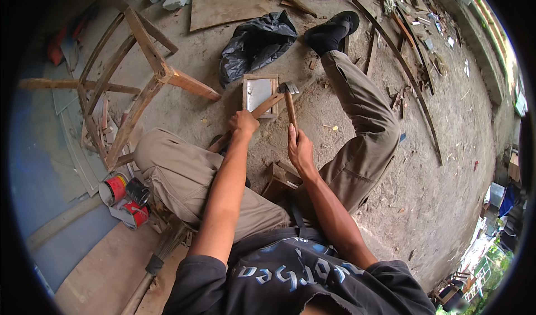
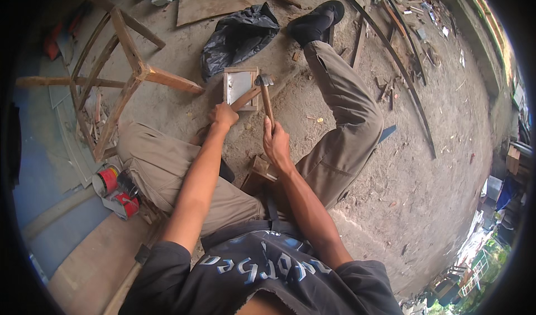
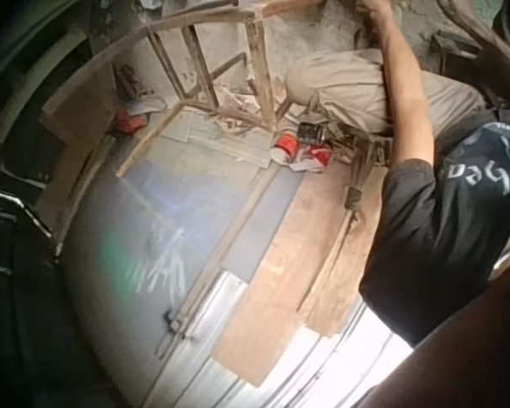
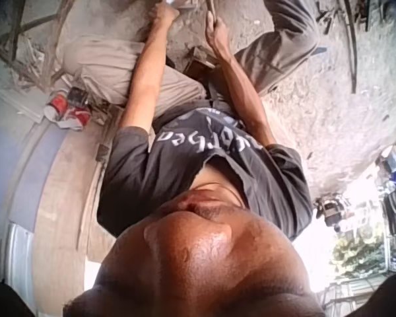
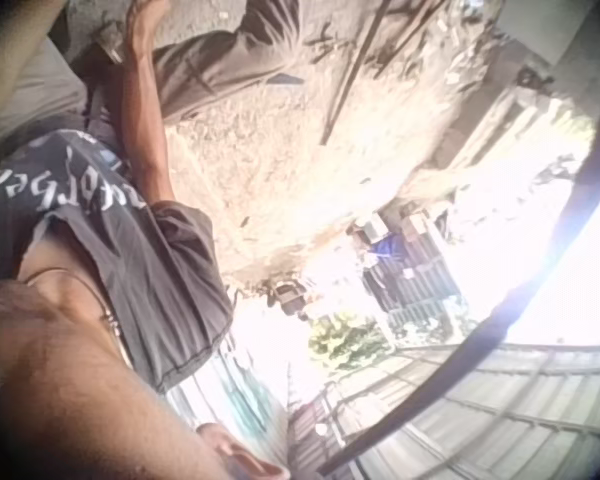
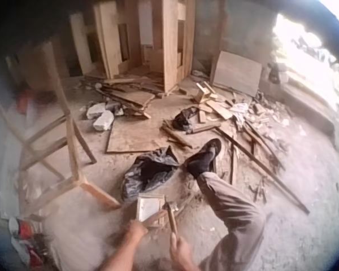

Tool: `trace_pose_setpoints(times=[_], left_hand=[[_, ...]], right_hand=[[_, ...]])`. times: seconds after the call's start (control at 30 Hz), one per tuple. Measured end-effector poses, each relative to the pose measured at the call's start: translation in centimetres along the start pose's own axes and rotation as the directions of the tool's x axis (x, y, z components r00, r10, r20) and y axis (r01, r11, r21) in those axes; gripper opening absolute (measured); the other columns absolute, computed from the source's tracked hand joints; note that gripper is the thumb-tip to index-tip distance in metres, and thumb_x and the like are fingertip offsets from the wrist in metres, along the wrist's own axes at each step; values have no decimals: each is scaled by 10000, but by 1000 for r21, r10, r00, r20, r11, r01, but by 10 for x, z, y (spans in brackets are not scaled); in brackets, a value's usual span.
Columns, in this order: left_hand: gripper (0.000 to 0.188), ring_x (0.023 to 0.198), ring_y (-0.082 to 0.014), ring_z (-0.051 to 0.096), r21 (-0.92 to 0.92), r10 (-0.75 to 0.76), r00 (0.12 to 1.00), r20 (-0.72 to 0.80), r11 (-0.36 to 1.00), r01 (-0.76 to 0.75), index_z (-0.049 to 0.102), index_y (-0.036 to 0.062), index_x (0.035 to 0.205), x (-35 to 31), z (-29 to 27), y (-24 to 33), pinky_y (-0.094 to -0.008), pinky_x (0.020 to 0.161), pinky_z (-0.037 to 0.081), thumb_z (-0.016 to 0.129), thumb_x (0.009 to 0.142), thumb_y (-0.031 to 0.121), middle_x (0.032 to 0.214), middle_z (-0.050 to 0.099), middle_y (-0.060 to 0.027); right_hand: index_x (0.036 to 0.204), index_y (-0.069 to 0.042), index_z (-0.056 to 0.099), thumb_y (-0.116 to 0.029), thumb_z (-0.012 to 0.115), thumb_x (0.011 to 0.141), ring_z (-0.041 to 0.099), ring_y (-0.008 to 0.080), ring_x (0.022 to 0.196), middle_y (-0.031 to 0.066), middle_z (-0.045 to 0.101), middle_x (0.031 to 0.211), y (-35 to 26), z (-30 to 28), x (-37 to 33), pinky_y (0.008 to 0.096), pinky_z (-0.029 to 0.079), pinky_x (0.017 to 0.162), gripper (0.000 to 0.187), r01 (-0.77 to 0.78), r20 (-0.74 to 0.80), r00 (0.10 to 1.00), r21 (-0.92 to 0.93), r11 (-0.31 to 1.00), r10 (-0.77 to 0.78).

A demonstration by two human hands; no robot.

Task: The person sits on the floor and uses a hammer to repeatedly strike a small wooden frame, then switches to a hand saw to cut a piece of wood. The person continues hammering and sawing the wooden frame.

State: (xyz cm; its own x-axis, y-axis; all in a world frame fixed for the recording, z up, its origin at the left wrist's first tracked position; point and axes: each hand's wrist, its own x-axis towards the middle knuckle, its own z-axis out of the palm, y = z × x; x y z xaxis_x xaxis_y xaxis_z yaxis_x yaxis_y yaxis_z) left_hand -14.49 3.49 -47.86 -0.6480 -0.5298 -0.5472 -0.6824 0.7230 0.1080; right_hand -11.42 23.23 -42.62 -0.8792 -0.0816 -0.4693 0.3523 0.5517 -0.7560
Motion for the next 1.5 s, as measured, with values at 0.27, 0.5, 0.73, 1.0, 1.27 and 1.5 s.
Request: trace_pose_setpoints(times=[0.27, 0.5, 0.73, 1.0, 1.27, 1.5], left_hand=[[315, 1094, -391, 642, -121, -33, 999, 33, 992, 37, 718, -14, 1041, -2, 11, -20, -439, 930, 532, 682, 763, 130, 1125, 675, -246], [402, 1096, -425, 628, -190, 3, 999, 40, 982, 5, 665, -117, 1067, 7, 30, -39, -434, 947, 525, 675, 743, 120, 1116, 643, -329], [504, 1106, -410, 626, -209, 60, 982, 176, 978, -22, 616, -126, 1156, 4, 18, -40, -440, 956, 517, 690, 752, 165, 1156, 625, -333], [447, 1080, -389, 643, -162, -4, 987, 158, 986, 30, 665, -56, 1113, -15, 25, -76, -429, 919, 531, 697, 765, 223, 1132, 656, -267], [439, 1099, -411, 627, -240, -33, 998, 45, 970, 43, 655, -91, 1097, 1, 47, -44, -437, 962, 507, 662, 756, 185, 1133, 636, -325], [414, 1116, -406, 623, -278, -53, 996, 68, 958, 70, 666, -77, 1101, 0, 43, -43, -439, 966, 503, 640, 756, 151, 1148, 633, -322]], right_hand=[[918, 60, 601, -484, 463, 1007, 619, 490, 730, 327, 605, 740, 10, 3, 4, 525, 453, 677, 569, -21, 1, 1000, -94, 995, 21], [892, 56, 603, -506, 447, 1006, 632, 462, 722, 310, 611, 733, 10, 14, 12, 515, 463, 664, 595, 39, -15, 999, -138, 990, -41], [917, 51, 581, -428, 469, 1010, 600, 555, 791, 365, 606, 767, 17, 21, 21, 566, 470, 679, 501, 125, 0, 992, -128, 984, -126], [942, 53, 588, -437, 457, 1014, 609, 545, 780, 353, 614, 776, 18, 22, 25, 558, 467, 666, 513, 133, -40, 989, -143, 981, -140], [962, 31, 575, -390, 458, 1030, 636, 479, 712, 309, 602, 720, -9, -10, 6, 506, 457, 599, 442, 133, -93, 987, -24, 991, -135], [970, 18, 554, -315, 466, 1034, 618, 466, 629, 288, 596, 693, -12, -1, -5, 497, 432, 520, 350, 337, -157, 931, 26, 941, -329]])
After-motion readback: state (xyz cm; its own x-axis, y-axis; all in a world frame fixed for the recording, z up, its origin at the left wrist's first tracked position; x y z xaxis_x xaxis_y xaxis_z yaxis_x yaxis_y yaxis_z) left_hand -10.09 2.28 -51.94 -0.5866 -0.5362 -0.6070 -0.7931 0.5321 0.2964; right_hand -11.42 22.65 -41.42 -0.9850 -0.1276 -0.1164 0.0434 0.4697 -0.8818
